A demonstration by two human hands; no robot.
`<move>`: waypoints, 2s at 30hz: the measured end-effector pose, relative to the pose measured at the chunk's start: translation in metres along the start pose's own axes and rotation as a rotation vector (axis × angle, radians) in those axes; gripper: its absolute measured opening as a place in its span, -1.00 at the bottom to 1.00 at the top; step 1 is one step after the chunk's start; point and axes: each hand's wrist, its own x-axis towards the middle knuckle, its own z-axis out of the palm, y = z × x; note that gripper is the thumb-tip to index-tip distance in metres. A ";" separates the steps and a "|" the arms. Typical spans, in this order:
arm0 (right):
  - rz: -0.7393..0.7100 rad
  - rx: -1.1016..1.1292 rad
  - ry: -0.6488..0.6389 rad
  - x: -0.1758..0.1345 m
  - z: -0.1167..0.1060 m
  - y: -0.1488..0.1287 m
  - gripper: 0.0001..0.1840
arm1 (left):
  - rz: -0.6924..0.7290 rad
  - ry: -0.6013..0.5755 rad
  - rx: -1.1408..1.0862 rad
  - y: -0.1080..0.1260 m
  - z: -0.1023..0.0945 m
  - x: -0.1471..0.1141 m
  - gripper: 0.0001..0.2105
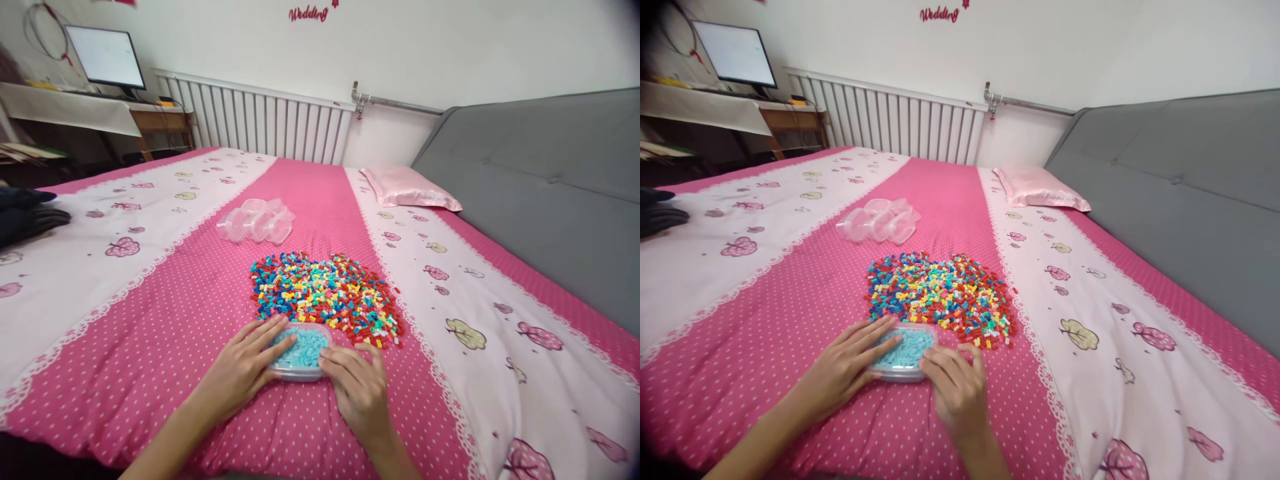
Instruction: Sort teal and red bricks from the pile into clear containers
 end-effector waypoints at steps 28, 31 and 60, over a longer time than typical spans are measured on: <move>0.821 0.604 -0.051 0.024 0.003 0.010 -0.54 | 0.321 0.213 0.144 0.012 0.007 -0.007 -0.58; 0.934 0.736 -0.149 0.027 0.006 0.014 -0.36 | 0.361 0.200 0.151 0.018 0.005 -0.007 -0.56; 1.257 0.773 0.122 0.008 0.035 -0.016 -0.23 | 0.387 0.273 0.160 0.039 0.014 -0.006 -0.58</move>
